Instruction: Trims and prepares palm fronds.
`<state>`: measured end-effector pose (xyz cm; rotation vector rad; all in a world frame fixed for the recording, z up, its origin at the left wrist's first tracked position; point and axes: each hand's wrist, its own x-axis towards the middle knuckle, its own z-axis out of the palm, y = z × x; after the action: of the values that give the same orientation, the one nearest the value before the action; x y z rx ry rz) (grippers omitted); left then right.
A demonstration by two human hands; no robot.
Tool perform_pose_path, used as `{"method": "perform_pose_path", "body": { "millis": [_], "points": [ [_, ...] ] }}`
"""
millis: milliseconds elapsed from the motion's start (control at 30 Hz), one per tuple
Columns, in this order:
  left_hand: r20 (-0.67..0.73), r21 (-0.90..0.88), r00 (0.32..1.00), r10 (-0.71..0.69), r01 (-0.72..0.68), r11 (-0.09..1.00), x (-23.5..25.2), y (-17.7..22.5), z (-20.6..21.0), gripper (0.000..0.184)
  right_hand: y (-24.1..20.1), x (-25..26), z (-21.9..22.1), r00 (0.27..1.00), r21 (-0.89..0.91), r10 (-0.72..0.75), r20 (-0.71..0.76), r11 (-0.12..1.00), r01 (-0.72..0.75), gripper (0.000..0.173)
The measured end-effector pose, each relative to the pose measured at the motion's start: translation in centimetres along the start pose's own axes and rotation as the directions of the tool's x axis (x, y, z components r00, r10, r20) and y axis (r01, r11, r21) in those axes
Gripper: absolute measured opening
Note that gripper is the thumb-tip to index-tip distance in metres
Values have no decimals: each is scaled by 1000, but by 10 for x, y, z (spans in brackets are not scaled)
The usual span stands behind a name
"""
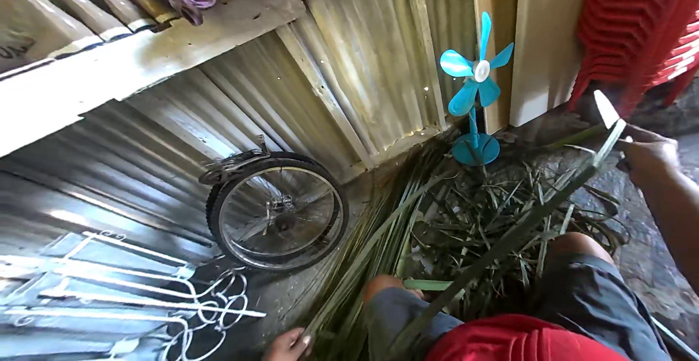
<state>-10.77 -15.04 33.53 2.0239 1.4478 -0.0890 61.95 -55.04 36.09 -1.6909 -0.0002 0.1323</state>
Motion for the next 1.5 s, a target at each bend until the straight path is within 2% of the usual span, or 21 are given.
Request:
{"method": "perform_pose_path", "body": {
  "millis": [100, 200, 267, 367, 467, 533, 567, 600, 633, 767, 933, 1033, 1133, 1233, 1333, 1500],
  "points": [
    [54, 133, 994, 98, -104, 986, 4, 80, 26, 29, 13, -32, 29, 954, -84, 105, 281, 993, -85, 42],
    [69, 213, 981, 179, -190, 958, 5, 159, 56, 28, 38, -88, 72, 790, -55, 312, 528, 940, -336, 36],
    [86, 255, 977, 197, -213, 943, 5, 202, 73, 27, 55, -135, 95, 649, -81, 384, 657, 891, -447, 33],
    [98, 333, 959, 267, -285, 899, 7, 247, 95, 28, 73, -199, 119, 437, -137, 397, 807, 846, -516, 40],
    [95, 417, 935, 342, -350, 839, 7, 277, 114, 28, 77, -243, 132, 253, -197, 357, 899, 847, -494, 50],
    [91, 484, 927, 363, -359, 798, 6, 290, 126, 26, 74, -258, 136, 183, -203, 315, 931, 865, -458, 44],
    [96, 513, 933, 346, -344, 786, 4, 297, 131, 25, 71, -263, 137, 178, -203, 308, 935, 873, -444, 26],
    [107, 535, 939, 326, -330, 778, 1, 303, 136, 26, 69, -266, 137, 176, -206, 311, 934, 871, -446, 15],
    [113, 540, 941, 319, -328, 775, -3, 307, 140, 26, 68, -267, 138, 169, -213, 317, 933, 867, -451, 13],
    [97, 513, 928, 360, -357, 781, -12, 316, 152, 25, 71, -270, 142, 188, -204, 337, 922, 839, -505, 25],
    [60, 536, 914, 401, -368, 760, -22, 321, 156, 29, 66, -272, 143, 223, -167, 324, 920, 835, -524, 32],
    [58, 553, 886, 460, -412, 724, -27, 322, 163, 30, 61, -273, 148, 314, -118, 341, 886, 822, -557, 50],
    [44, 569, 862, 505, -437, 696, -29, 321, 171, 30, 61, -271, 153, 388, -79, 359, 849, 812, -579, 51],
    [-19, 594, 798, 602, -475, 649, -27, 313, 176, 27, 61, -269, 153, 380, -88, 387, 840, 788, -609, 51],
    [-120, 674, 664, 738, -492, 551, -27, 303, 182, 21, 59, -269, 154, 384, -102, 397, 834, 794, -599, 51],
    [-76, 752, 496, 865, -541, 376, -22, 295, 181, 20, 52, -266, 161, 433, -101, 467, 771, 761, -641, 51]
  ]
}}
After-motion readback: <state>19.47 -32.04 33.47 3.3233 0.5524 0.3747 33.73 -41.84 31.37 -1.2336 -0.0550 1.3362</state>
